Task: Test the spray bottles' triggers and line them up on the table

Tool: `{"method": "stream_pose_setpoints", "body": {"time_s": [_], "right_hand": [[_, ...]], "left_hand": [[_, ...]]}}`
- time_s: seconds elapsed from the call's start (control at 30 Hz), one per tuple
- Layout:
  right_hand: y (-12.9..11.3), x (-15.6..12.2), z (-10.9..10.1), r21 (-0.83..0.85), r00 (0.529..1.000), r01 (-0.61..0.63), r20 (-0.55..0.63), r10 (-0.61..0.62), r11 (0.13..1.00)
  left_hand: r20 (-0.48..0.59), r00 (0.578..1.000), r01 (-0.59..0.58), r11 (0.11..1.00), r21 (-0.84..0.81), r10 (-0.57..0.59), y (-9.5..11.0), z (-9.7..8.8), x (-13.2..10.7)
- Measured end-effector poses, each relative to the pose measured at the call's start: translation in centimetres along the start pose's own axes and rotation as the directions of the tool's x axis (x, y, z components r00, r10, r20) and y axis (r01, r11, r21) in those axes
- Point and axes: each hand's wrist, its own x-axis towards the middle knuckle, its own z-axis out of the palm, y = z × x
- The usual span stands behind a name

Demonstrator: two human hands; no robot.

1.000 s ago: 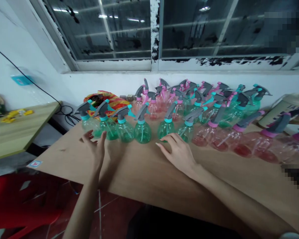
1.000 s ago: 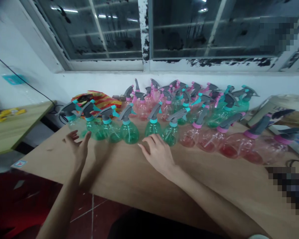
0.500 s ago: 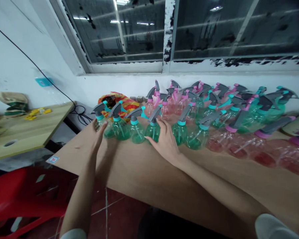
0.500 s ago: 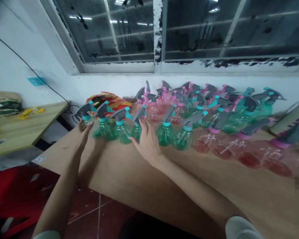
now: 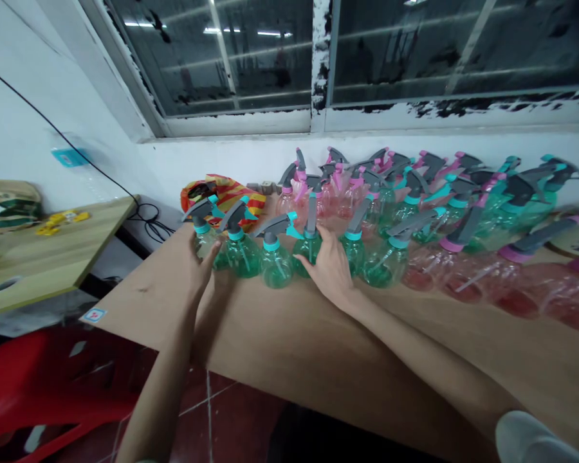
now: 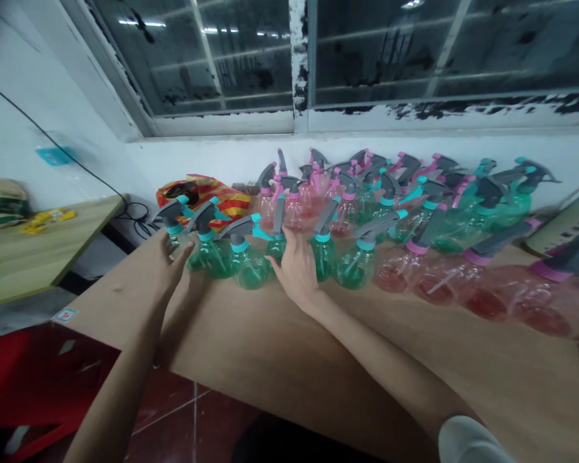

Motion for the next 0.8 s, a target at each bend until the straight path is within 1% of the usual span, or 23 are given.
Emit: {"method": "stream_pose_setpoints", "body": {"time_s": [0.1, 0.17, 0.23, 0.33, 0.37, 0.4, 0.43, 0.47, 0.53, 0.57, 0.63, 0.7, 0.8], "right_hand": [[0.2, 0.1, 0.0, 0.014, 1.000, -0.002, 0.004, 0.002, 1.000], [0.3, 0.1, -0.2, 0.037, 1.000, 0.002, 0.000, -0.002, 0.999], [0.2, -0.2, -0.8, 0.055, 1.000, 0.019, -0.021, -0.017, 0.998], [-0.3, -1.4, -2.5, 0.053, 0.998, 0.036, -0.059, -0.033, 0.998], [-0.6, -1.9, -3.0, 0.064, 0.999, 0.030, -0.037, -0.028, 0.997], [-0.9, -2.4, -3.4, 0.088, 0.999, 0.025, 0.022, -0.027, 0.996], [-1.2, -2.9, -3.5, 0.126, 0.993, 0.025, 0.114, -0.040, 0.992], [-1.5, -3.3, -3.4, 0.173, 0.972, 0.033, 0.223, -0.071, 0.984], [-2.1, -3.8, -2.5, 0.249, 0.922, 0.053, 0.360, -0.143, 0.967], [-2.3, -3.9, -1.8, 0.279, 0.902, 0.059, 0.396, -0.171, 0.958], [-2.8, -3.9, -0.4, 0.317, 0.878, 0.057, 0.435, -0.199, 0.947], [-3.0, -3.8, 0.7, 0.331, 0.869, 0.044, 0.453, -0.200, 0.943], [-3.2, -3.5, 1.4, 0.321, 0.870, 0.024, 0.460, -0.178, 0.947]], "left_hand": [[-0.004, 1.000, -0.009, 1.000, 0.002, 0.009, -0.1, 0.5, 0.0], [-0.011, 1.000, -0.014, 1.000, 0.003, 0.014, -0.2, 0.5, 0.0], [-0.018, 1.000, -0.016, 1.000, 0.004, 0.016, -0.2, 0.2, 0.1], [-0.024, 1.000, -0.010, 1.000, 0.001, 0.010, -0.3, -0.3, 0.1], [-0.027, 1.000, -0.005, 1.000, 0.000, 0.005, -0.3, -0.4, 0.1], [-0.030, 1.000, 0.001, 1.000, 0.000, -0.001, -0.3, -0.5, 0.1], [-0.034, 0.999, 0.008, 1.000, 0.002, -0.008, -0.4, -0.6, 0.2], [-0.036, 0.999, 0.015, 1.000, 0.003, -0.015, -0.4, -0.7, 0.2], [-0.036, 0.999, 0.030, 1.000, 0.007, -0.030, -0.5, -0.7, 0.2], [-0.035, 0.999, 0.037, 0.999, 0.007, -0.036, -0.5, -0.7, 0.2], [-0.032, 0.998, 0.046, 0.999, 0.008, -0.046, -0.5, -0.7, 0.2], [-0.029, 0.998, 0.051, 0.999, 0.010, -0.051, -0.4, -0.8, 0.1], [-0.026, 0.998, 0.056, 0.998, 0.019, -0.056, -0.1, -1.3, 0.0]]}}
